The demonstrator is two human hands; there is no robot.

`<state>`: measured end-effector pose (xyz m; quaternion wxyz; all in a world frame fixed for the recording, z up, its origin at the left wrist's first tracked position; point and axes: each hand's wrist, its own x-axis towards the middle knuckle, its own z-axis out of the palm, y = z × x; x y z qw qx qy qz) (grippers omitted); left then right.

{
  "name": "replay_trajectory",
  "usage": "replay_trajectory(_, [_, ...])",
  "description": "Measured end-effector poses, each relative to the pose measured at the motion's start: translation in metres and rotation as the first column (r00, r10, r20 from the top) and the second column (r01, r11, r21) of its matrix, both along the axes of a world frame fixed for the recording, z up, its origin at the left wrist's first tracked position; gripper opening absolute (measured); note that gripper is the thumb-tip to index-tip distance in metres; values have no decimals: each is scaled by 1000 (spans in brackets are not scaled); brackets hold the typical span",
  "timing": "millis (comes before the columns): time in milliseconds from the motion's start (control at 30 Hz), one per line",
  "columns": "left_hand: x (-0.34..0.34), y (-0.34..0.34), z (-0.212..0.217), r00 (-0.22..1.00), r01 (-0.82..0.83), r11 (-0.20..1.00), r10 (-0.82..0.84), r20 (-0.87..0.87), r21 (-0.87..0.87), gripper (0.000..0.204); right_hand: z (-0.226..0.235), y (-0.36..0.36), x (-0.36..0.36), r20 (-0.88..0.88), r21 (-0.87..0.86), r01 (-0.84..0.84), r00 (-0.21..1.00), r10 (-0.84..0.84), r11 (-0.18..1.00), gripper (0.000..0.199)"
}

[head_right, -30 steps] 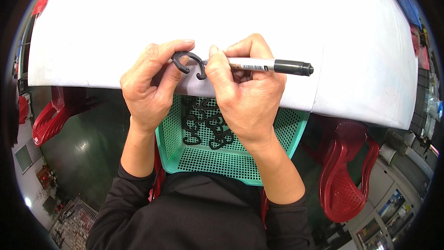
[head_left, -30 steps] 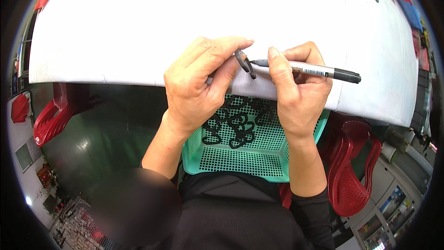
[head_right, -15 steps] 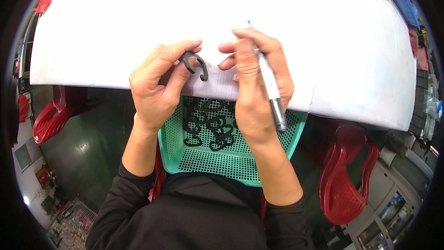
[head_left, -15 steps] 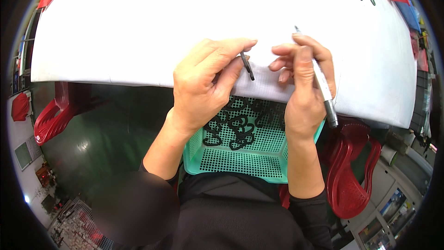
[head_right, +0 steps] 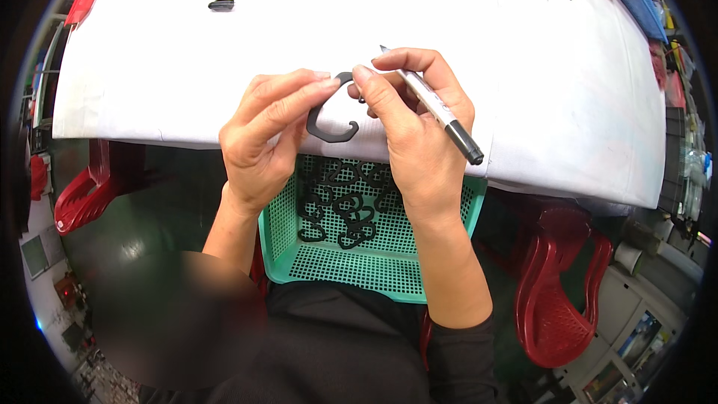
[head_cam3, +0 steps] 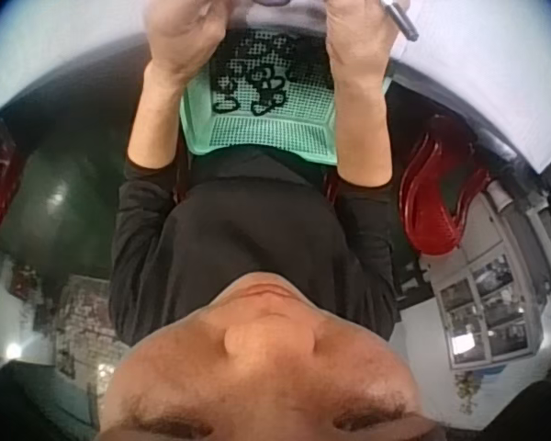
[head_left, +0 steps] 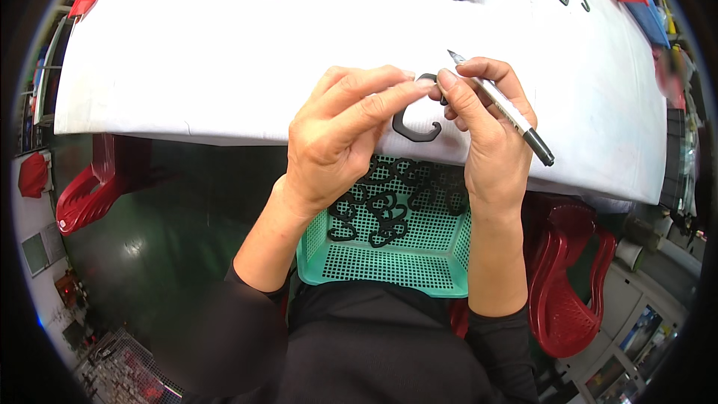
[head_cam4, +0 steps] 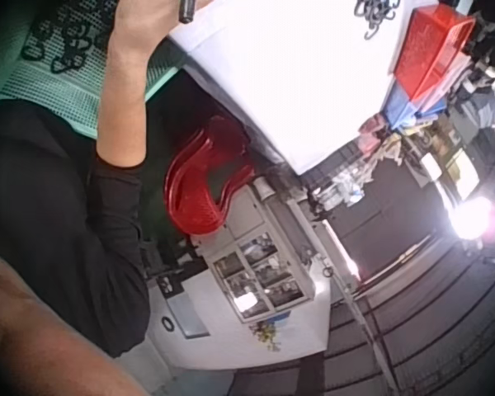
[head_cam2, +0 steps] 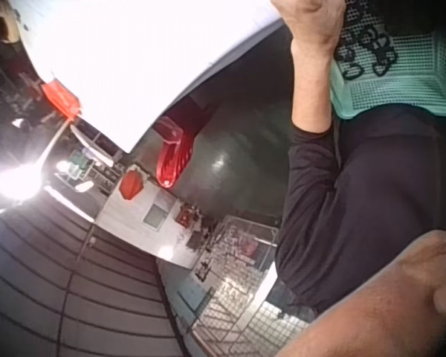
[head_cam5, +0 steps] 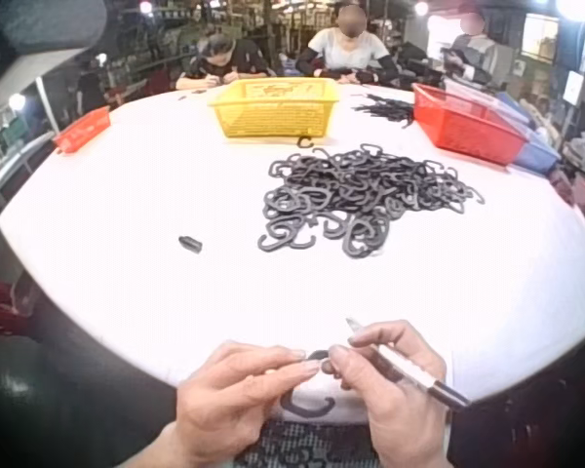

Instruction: The person picks up small black C-shaped hooks from a green basket and marks each one with a black marker. They handle the hooks one at a time, rotating them to apply ink, then place them on the table. Other workers are visible in the background sorting similar items.

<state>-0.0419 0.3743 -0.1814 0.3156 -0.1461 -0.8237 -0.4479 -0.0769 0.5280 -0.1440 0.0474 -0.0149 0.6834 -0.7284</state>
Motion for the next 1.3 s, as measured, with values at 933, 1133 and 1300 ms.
replay_trajectory(933, [2, 8, -7, 958, -227, 973, 231, 169, -40, 30, -37, -19, 24, -237, 84, 160, 962, -136, 984, 15])
replay_trajectory(1133, [1, 8, -6, 958, -228, 972, 233, 166, -48, 30, -39, -20, 22, -275, 103, 163, 953, -129, 981, 15])
replay_trajectory(1300, [1, 8, -8, 961, -227, 973, 230, 151, -39, 30, -42, -20, 21, -295, 108, 154, 949, -116, 982, 16])
